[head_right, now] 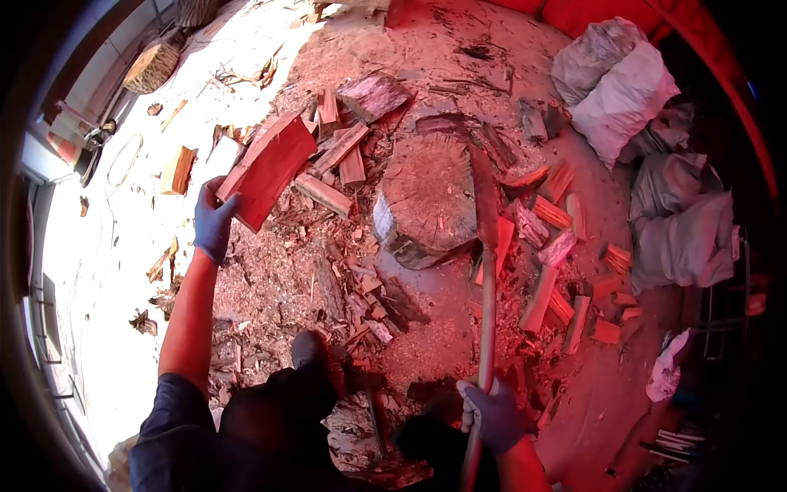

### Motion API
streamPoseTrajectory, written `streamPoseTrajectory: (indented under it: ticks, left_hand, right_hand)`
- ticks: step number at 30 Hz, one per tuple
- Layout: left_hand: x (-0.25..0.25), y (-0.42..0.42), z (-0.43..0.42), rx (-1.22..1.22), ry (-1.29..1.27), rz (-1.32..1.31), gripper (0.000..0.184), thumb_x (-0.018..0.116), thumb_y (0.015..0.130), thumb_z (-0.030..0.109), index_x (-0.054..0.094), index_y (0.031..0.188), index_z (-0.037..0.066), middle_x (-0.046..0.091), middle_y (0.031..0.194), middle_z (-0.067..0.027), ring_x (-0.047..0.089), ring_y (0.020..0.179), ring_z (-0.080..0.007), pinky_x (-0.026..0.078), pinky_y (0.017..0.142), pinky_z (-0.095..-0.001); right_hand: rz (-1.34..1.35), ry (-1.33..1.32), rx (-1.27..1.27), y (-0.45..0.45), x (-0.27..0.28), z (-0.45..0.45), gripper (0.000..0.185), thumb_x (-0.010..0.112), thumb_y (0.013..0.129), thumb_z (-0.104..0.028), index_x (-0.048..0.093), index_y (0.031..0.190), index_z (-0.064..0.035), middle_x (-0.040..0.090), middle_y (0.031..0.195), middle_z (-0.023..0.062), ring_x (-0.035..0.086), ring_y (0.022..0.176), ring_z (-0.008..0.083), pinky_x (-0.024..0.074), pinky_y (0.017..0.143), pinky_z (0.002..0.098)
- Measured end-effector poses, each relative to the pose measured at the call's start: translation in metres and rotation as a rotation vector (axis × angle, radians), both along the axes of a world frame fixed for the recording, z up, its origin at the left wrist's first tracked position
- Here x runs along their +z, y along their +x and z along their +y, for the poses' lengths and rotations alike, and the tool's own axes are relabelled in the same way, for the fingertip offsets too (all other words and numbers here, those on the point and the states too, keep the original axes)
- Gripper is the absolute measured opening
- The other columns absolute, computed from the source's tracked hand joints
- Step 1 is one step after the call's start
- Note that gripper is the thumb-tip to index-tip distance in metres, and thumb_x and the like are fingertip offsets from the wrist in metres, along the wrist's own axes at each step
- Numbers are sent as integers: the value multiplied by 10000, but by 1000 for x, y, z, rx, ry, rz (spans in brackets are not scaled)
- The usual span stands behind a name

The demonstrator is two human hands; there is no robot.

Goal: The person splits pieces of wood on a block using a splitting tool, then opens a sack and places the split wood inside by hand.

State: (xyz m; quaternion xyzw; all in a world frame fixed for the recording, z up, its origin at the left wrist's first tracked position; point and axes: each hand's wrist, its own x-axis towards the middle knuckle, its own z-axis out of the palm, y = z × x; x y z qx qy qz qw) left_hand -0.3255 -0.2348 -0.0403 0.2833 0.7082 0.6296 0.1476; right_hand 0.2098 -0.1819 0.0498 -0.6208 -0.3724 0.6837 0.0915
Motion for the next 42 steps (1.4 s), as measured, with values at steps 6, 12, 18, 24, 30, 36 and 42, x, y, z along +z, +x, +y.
streamPoseTrajectory:
  ticks: [6, 12, 18, 24, 30, 36, 42]
  left_hand:
    - [125, 80, 159, -464, -46, 439, 521, 753, 827, 55, 523, 1294, 30, 641, 1153, -65, 596, 1074, -124, 478, 974, -278]
    - [92, 159, 286, -943, -176, 1103, 544, 743, 834, 192, 556, 1331, 77, 611, 1253, -158, 596, 1152, -359, 483, 985, -401]
    - [101, 192, 304, -937, -395, 1209, 789, 786, 763, 329, 446, 1451, 147, 516, 1387, -162, 536, 1244, -371, 453, 1038, -423]
    - [99, 173, 301, -929, -334, 1107, 941, 860, 689, 288, 388, 1490, 149, 492, 1392, -179, 495, 1284, -405, 444, 1061, -447]
    - [94, 163, 299, -843, -389, 1075, 855, 857, 683, 277, 465, 1427, 124, 484, 1415, -180, 508, 1270, -409, 446, 1067, -436]
    - [79, 160, 300, -671, -536, 1015, 765, 812, 738, 289, 473, 1411, 151, 521, 1369, -169, 533, 1242, -400, 462, 1038, -450]
    - [73, 145, 310, -800, -340, 1024, 733, 801, 757, 234, 483, 1409, 132, 522, 1362, -171, 530, 1242, -404, 458, 1044, -447]
  right_hand:
    - [53, -62, 26, 7, -9, -2, 231, 693, 927, -216, 536, 943, -48, 537, 678, 26, 539, 497, 126, 467, 430, 310]
    - [47, -79, 11, 13, -10, -1, 241, 685, 932, -236, 523, 964, -61, 544, 704, 28, 535, 521, 126, 476, 452, 316]
    - [46, -91, 26, 16, -7, 4, 261, 688, 933, -262, 516, 972, -69, 521, 706, 24, 519, 516, 133, 477, 472, 318]
    - [66, -67, 59, 22, -23, 3, 291, 666, 940, -271, 499, 1010, -42, 554, 702, 45, 571, 527, 154, 495, 477, 322]
    - [86, -91, 26, 17, -16, 2, 285, 668, 935, -255, 498, 1005, -37, 561, 706, 54, 580, 531, 162, 501, 467, 330]
    - [65, -29, 36, 16, -11, 0, 249, 673, 934, -230, 490, 956, -62, 527, 705, 34, 542, 525, 145, 486, 466, 329]
    - [25, -16, 50, 14, -16, -2, 260, 681, 932, -230, 494, 995, -60, 530, 711, 41, 546, 524, 148, 495, 465, 334]
